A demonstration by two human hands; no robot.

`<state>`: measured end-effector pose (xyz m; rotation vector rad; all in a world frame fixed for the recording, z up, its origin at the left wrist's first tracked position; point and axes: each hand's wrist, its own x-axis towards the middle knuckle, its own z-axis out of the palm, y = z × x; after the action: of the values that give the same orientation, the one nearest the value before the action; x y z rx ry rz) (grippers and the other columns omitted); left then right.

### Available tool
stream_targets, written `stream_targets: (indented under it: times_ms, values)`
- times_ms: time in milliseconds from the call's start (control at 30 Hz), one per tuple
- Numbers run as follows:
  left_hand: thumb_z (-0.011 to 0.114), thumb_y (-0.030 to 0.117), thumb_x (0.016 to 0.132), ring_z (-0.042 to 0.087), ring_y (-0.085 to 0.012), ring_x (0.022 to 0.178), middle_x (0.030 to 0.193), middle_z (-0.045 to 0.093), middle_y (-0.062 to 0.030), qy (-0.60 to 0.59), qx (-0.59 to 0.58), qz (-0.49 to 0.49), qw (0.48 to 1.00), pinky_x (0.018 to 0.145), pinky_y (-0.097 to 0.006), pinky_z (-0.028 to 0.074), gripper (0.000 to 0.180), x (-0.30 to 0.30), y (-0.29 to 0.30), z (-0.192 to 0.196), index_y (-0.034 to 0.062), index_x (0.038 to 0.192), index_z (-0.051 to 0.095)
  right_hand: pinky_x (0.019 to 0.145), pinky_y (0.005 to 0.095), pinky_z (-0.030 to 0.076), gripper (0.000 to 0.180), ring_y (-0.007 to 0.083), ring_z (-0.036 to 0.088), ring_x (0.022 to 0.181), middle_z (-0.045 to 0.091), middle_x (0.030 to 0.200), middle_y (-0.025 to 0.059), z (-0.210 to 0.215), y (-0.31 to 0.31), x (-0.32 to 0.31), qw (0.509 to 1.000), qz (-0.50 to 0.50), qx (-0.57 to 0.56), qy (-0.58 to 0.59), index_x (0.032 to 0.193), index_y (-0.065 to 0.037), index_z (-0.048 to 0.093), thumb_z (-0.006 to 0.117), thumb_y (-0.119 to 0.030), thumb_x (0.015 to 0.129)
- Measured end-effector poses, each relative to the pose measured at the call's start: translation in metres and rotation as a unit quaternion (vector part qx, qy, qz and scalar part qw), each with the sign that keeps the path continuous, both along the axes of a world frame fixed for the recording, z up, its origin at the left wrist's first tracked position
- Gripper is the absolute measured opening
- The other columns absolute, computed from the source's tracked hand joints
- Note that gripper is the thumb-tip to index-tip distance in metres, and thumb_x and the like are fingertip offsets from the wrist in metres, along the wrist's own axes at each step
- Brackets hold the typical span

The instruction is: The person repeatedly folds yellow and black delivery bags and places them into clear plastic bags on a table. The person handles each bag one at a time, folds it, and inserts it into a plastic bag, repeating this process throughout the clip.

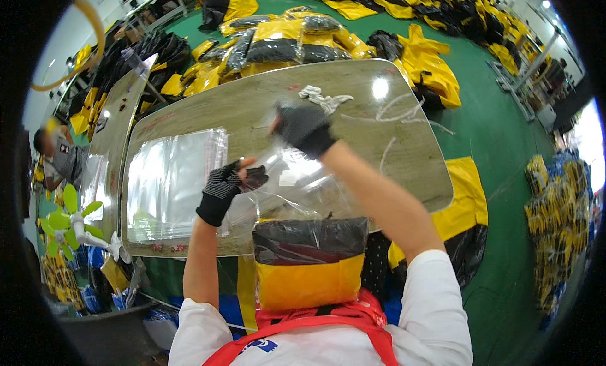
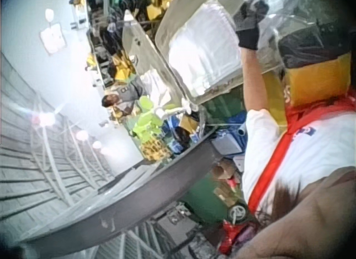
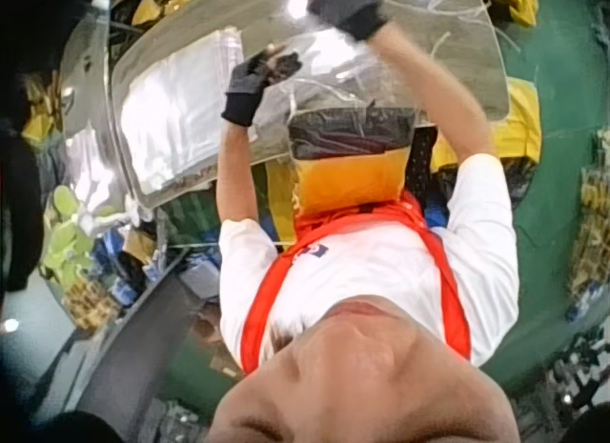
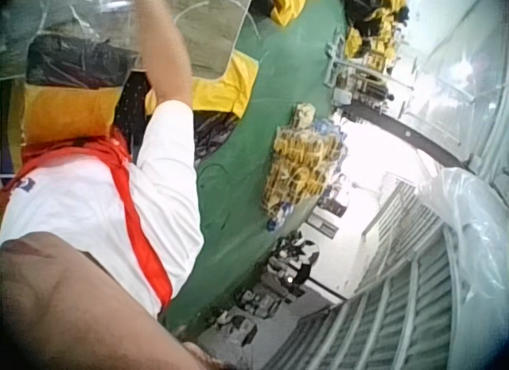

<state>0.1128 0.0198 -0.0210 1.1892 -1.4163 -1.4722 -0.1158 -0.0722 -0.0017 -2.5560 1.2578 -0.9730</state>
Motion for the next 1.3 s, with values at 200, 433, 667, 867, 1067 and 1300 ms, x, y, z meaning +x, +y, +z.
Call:
stream_targets:
  times_ms: [200, 433, 667, 867, 1067, 1300]
  values:
    - [0.052, 0.035, 0.09, 0.061, -0.0126, 0.074, 0.092, 0.066, -0.0073, -0.141, -0.027, 0.05, 0.988, 0.064, -0.023, 0.048, 0.038, 0.028, -0.008, -0.011, 0.0018, 0.105, 0.063, 0.064, 0.0322, 0.046, 0.022, 0.0206, 0.056, 0.07, 0.058, 0.077, 0.0088, 0.02, -0.019, -0.336, 0.703, -0.553, -0.338, -0.294, 0.093, -0.002, 0.057, 0.05, -0.022, 0.087]
    - [0.049, 0.039, 0.091, 0.05, -0.0076, 0.049, 0.1, 0.065, -0.0097, -0.019, 0.107, 0.009, 0.994, 0.045, -0.02, 0.038, 0.047, 0.034, -0.001, 0.013, 0.0031, 0.122, 0.05, 0.049, 0.022, 0.039, 0.031, 0.0081, 0.048, 0.059, 0.061, 0.095, 0.0059, -0.044, 0.069, -0.124, 0.767, -0.125, 0.519, -0.356, 0.113, -0.005, 0.055, 0.051, -0.027, 0.091]
    - [0.053, 0.013, 0.088, 0.048, -0.031, 0.118, 0.128, 0.049, -0.0176, -0.114, -0.119, -0.1, 0.981, 0.098, -0.036, 0.035, 0.029, 0.046, 0.07, -0.009, 0.0056, 0.115, 0.058, 0.097, 0.0379, 0.037, 0.023, 0.0265, 0.051, 0.114, 0.051, 0.127, 0.012, -0.049, 0.147, -0.159, 0.81, 0.146, 0.448, -0.349, 0.101, -0.001, 0.061, 0.057, -0.019, 0.087]
    - [0.054, -0.004, 0.077, 0.058, -0.0286, 0.105, 0.117, 0.058, -0.0148, -0.496, -0.16, -0.146, 0.841, 0.089, -0.036, 0.045, 0.034, 0.055, 0.099, 0.022, 0.0144, 0.102, 0.067, 0.096, 0.038, 0.039, 0.036, 0.0328, 0.053, 0.105, 0.058, 0.114, 0.0139, -0.023, 0.209, -0.17, 0.962, 0.041, 0.251, 0.101, 0.106, -0.011, 0.063, 0.064, -0.008, 0.07]
    - [0.06, 0.029, 0.078, 0.029, -0.0374, 0.129, 0.136, 0.037, -0.0192, -0.437, -0.412, -0.08, 0.796, 0.106, -0.043, 0.022, 0.058, -0.073, 0.082, -0.002, 0.0024, 0.127, 0.044, 0.104, 0.0442, 0.027, 0.046, 0.0353, 0.044, 0.116, 0.051, 0.12, 0.0178, -0.046, 0.203, -0.073, 0.996, 0.042, 0.077, 0.015, 0.121, -0.012, 0.052, 0.059, -0.03, 0.079]
    - [0.068, 0.034, 0.076, 0.048, -0.0248, 0.112, 0.121, 0.052, -0.0129, -0.145, 0.02, 0.022, 0.989, 0.096, -0.037, 0.035, 0.063, 0.026, 0.195, -0.13, 0.0017, 0.124, 0.043, 0.096, 0.0445, 0.036, 0.049, 0.0373, 0.047, 0.111, 0.052, 0.116, 0.023, -0.209, 0.332, -0.21, 0.886, -0.447, 0.077, -0.102, 0.12, 0.0, 0.048, 0.054, -0.031, 0.082]
